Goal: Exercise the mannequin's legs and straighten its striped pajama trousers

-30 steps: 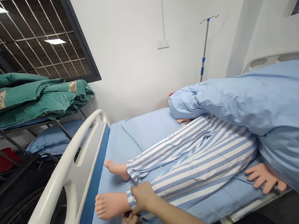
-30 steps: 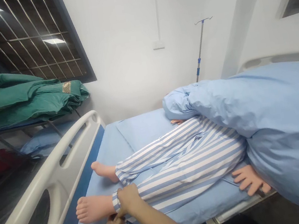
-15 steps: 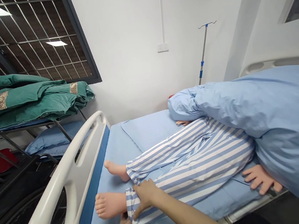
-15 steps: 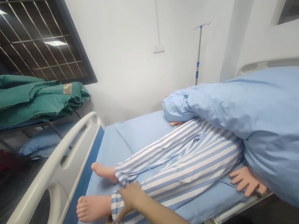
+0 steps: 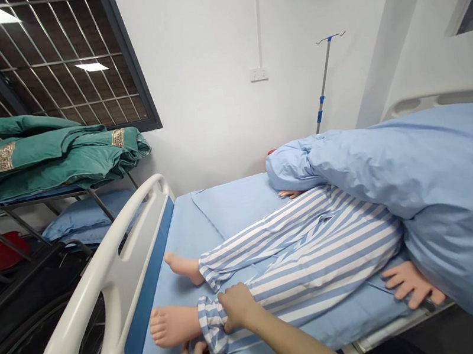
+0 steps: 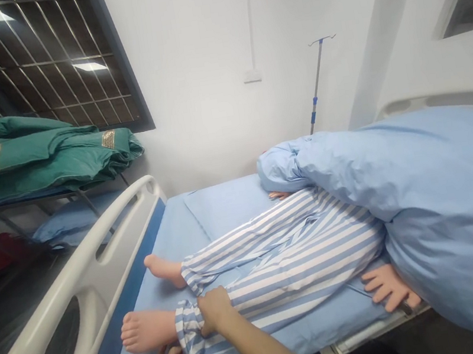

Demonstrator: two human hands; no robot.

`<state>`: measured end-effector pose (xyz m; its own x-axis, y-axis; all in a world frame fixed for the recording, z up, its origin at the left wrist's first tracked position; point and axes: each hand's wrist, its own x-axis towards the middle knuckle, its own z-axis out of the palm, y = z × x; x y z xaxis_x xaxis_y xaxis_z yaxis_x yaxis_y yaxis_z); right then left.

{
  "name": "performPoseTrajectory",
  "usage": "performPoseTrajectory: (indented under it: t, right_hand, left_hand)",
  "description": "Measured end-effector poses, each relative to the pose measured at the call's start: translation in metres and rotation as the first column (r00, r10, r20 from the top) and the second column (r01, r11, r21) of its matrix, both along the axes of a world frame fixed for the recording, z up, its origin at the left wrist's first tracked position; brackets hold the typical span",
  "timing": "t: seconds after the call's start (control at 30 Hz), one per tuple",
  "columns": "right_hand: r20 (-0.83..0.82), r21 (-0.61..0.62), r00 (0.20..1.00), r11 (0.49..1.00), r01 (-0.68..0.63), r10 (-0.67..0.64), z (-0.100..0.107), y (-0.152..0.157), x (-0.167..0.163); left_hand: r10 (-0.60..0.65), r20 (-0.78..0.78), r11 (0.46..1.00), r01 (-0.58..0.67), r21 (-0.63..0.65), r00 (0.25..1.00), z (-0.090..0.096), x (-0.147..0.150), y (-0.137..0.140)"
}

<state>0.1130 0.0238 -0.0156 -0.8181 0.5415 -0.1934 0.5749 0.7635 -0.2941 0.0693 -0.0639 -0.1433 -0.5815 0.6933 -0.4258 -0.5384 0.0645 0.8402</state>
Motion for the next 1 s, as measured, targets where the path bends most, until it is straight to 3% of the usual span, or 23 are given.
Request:
performPoseTrajectory:
  t: [0.13,0.27,0.37,0.47,0.53,0.6,0.67,0.77,0.9,1.0]
  right_hand:
    - [0.041,0.096,0.982,0.979,0.182,-0.186,-0.03,0.009,0.063]
    - [0.017,0.175,0.978,0.964,0.201,-0.207,-0.054,0.015,0.084]
    - [0.02,0.184,0.978,0.962,0.202,-0.21,-0.059,0.015,0.075]
    - [0.031,0.197,0.975,0.958,0.208,-0.218,-0.059,0.016,0.07]
    - [0.041,0.199,0.974,0.957,0.21,-0.222,-0.059,0.016,0.071]
    - [0.049,0.191,0.973,0.959,0.21,-0.223,-0.059,0.017,0.071]
    - [0.043,0.184,0.973,0.959,0.215,-0.226,-0.06,0.017,0.072]
    - [0.013,0.184,0.973,0.957,0.222,-0.229,-0.062,0.018,0.071]
    - [-0.015,0.182,0.979,0.962,0.205,-0.205,-0.064,0.019,0.072]
    - [-0.002,0.176,0.979,0.963,0.203,-0.206,-0.064,0.019,0.071]
  left_hand:
    - [-0.007,-0.272,0.982,-0.045,-0.185,0.962,0.008,-0.013,-0.029]
    - [-0.076,-0.509,0.989,-0.001,-0.15,0.858,0.042,-0.006,-0.032]
    - [-0.148,-0.661,0.988,0.137,-0.069,0.736,0.076,0.01,0.004]
    - [-0.251,-0.743,0.954,0.289,-0.081,0.62,0.101,0.016,0.061]
    - [-0.315,-0.799,0.944,0.258,-0.207,0.512,0.107,0.012,0.097]
    - [-0.418,-0.786,0.906,0.146,-0.397,0.456,0.105,0.003,0.125]
    - [-0.476,-0.749,0.864,0.088,-0.495,0.461,0.095,-0.005,0.14]
    - [-0.482,-0.721,0.855,0.088,-0.511,0.497,0.076,-0.011,0.144]
    - [-0.45,-0.679,0.882,0.169,-0.439,0.58,0.06,-0.006,0.141]
    - [-0.383,-0.673,0.921,0.21,-0.327,0.633,0.065,-0.003,0.146]
